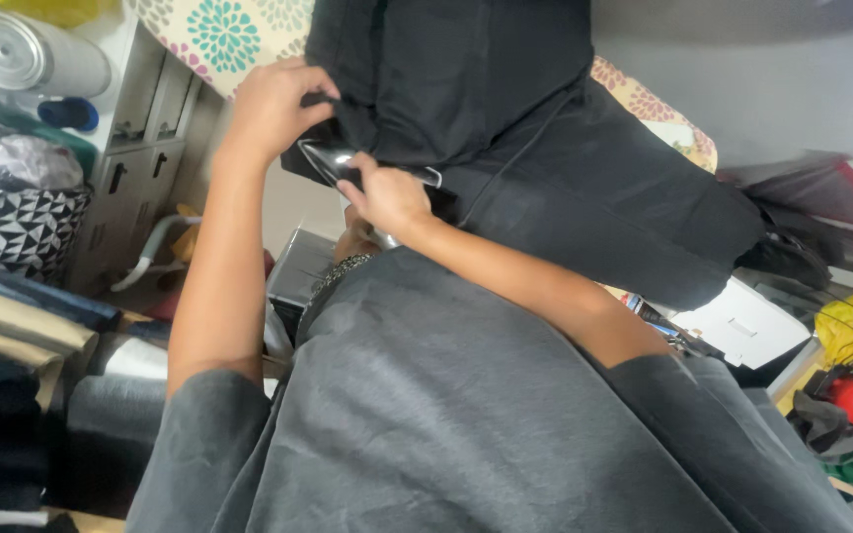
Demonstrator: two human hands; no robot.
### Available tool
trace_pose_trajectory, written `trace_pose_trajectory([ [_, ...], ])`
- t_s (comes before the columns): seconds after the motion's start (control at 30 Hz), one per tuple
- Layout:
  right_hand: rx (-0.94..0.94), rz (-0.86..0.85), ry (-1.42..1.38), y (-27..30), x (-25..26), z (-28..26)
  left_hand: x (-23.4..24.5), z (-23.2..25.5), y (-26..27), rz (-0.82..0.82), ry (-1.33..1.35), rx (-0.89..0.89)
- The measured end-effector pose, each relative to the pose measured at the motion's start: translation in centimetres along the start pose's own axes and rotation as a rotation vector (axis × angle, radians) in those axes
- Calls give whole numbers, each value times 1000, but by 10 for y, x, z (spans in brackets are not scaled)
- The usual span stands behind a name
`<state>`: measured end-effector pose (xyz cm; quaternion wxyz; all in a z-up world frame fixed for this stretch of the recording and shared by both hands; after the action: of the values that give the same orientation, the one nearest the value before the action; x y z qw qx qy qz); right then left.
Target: The person irons a pair of black trousers on an ironing board, then hangs them on a hanger. Next, they iron a light-colored shirt, smoothing it out and pressing the fabric with the iron.
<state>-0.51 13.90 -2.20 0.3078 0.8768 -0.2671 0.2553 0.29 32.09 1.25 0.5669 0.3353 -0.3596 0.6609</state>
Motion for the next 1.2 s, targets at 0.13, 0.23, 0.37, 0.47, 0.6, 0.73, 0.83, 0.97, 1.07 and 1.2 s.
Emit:
trace_pose_trajectory([
  [0.13,173,-145,96,7,-7,-14,-2,-4,9,-47,5,5],
  [0.23,188,-314,198,32,0,-15,-10,-8,19,-147,-1,37],
  [0.37,-1,-362,181,71,61,12,-30,2,41,-385,-7,5],
  [0.47,10,-174,-42,110,148,50,-56,21,64,-761,22,-1],
  [0.6,-138,190,-183,139,238,123,-63,53,31,-678,-39,-100],
  [0.73,-234,314,-35,128,266,173,-70,93,-62,-120,-46,-153],
  [0.83,-268,181,146,108,250,192,-95,118,-131,158,-228,-175],
  [0.97,-302,453,70,87,257,202,-133,117,-182,46,-372,-37],
  [1.07,-364,606,56,81,265,208,-141,114,-183,-205,-265,-24],
  [1.2,-203,423,150,68,255,195,-84,132,-129,68,244,-103],
])
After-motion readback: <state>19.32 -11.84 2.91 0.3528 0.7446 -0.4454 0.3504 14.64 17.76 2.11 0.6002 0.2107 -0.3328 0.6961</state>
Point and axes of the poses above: each hand's wrist, its own y-axis away from the middle knuckle, its own x-axis out of the back of the hand, z = x × y, the point moved 7 cm from there along -y, towards the middle knuckle, and after that the axes turned 15 degrees about -y, right-handed, at the moved point
